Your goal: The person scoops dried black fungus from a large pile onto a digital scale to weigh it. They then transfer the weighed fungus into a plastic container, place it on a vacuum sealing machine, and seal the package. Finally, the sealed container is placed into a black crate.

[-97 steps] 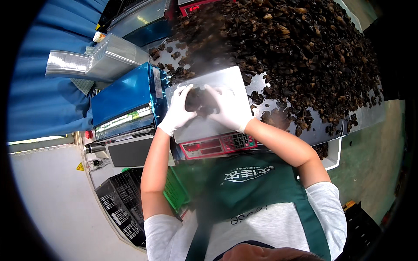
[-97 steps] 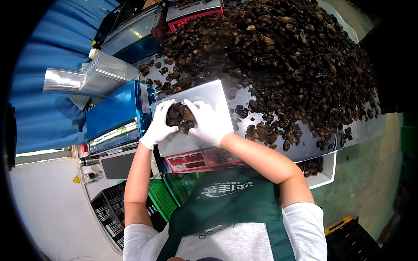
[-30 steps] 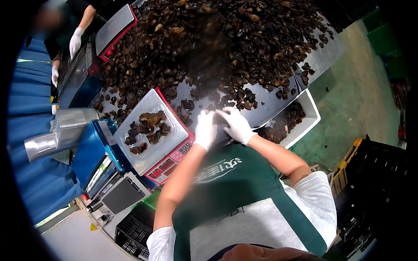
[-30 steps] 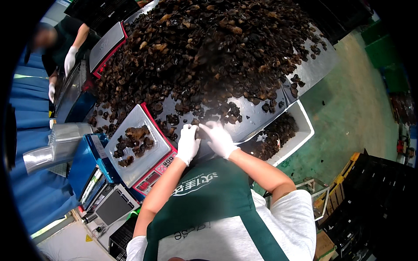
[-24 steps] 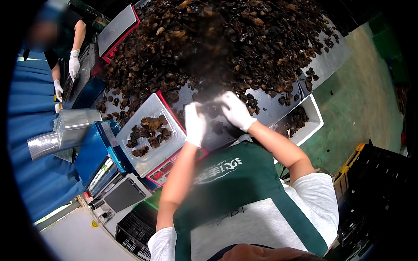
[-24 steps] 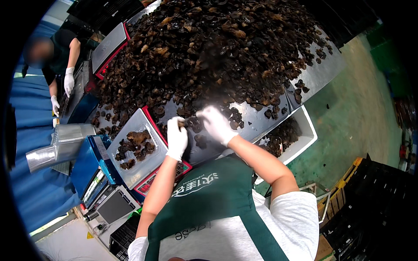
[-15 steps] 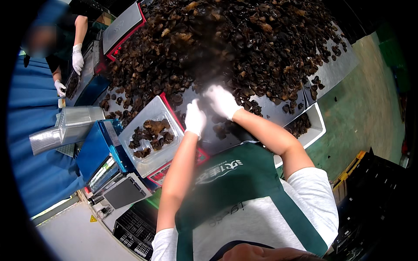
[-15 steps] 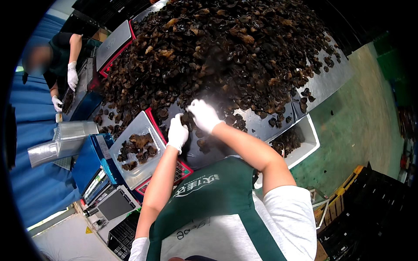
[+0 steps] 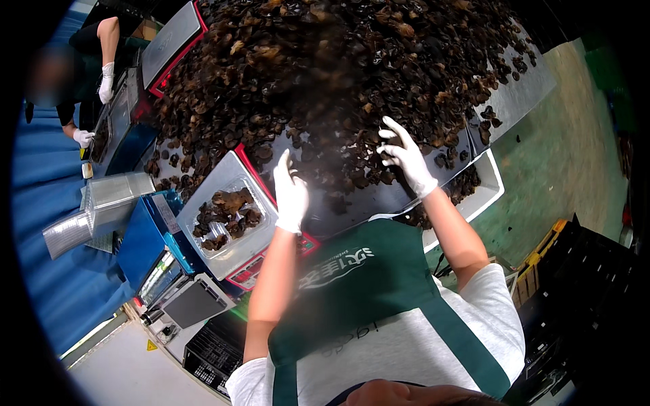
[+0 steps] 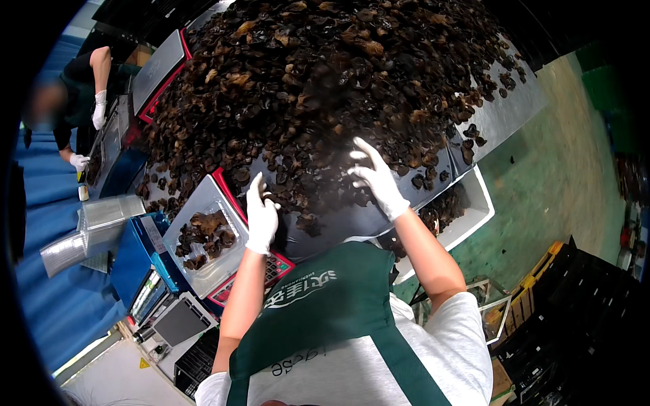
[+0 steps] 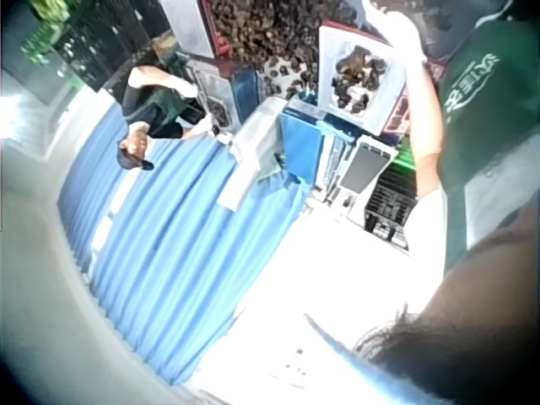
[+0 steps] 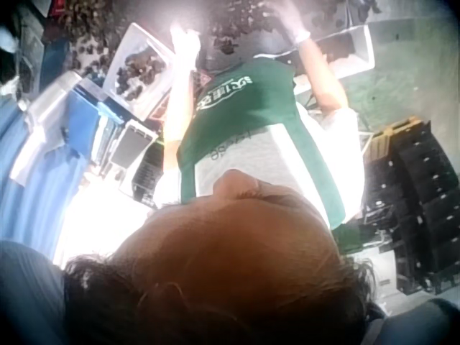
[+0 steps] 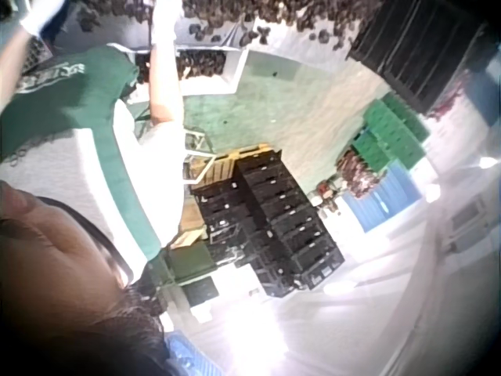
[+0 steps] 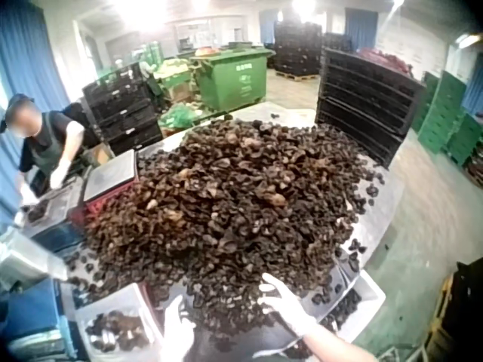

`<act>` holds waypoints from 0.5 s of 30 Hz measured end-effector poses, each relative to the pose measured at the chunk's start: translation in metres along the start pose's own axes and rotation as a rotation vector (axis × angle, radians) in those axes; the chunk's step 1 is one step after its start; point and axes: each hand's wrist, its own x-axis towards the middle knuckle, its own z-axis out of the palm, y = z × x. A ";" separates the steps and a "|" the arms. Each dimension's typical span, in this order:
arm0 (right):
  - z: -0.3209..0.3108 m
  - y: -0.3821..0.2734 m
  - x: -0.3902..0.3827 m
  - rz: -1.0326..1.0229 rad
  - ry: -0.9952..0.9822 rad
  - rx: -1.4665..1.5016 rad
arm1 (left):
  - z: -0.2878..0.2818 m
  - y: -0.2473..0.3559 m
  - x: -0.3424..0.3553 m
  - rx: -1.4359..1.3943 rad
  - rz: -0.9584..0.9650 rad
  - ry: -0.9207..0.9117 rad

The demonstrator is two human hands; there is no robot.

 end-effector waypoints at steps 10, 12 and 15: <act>0.112 0.055 0.057 -0.641 -0.146 -1.201 | 0.021 0.025 0.010 0.240 -0.163 -0.195; 0.105 0.060 0.044 -0.586 -0.157 -1.036 | 0.011 0.039 0.003 0.195 -0.207 -0.202; 0.075 0.053 0.021 -0.600 -0.162 -0.788 | 0.003 0.037 -0.008 0.197 -0.095 -0.172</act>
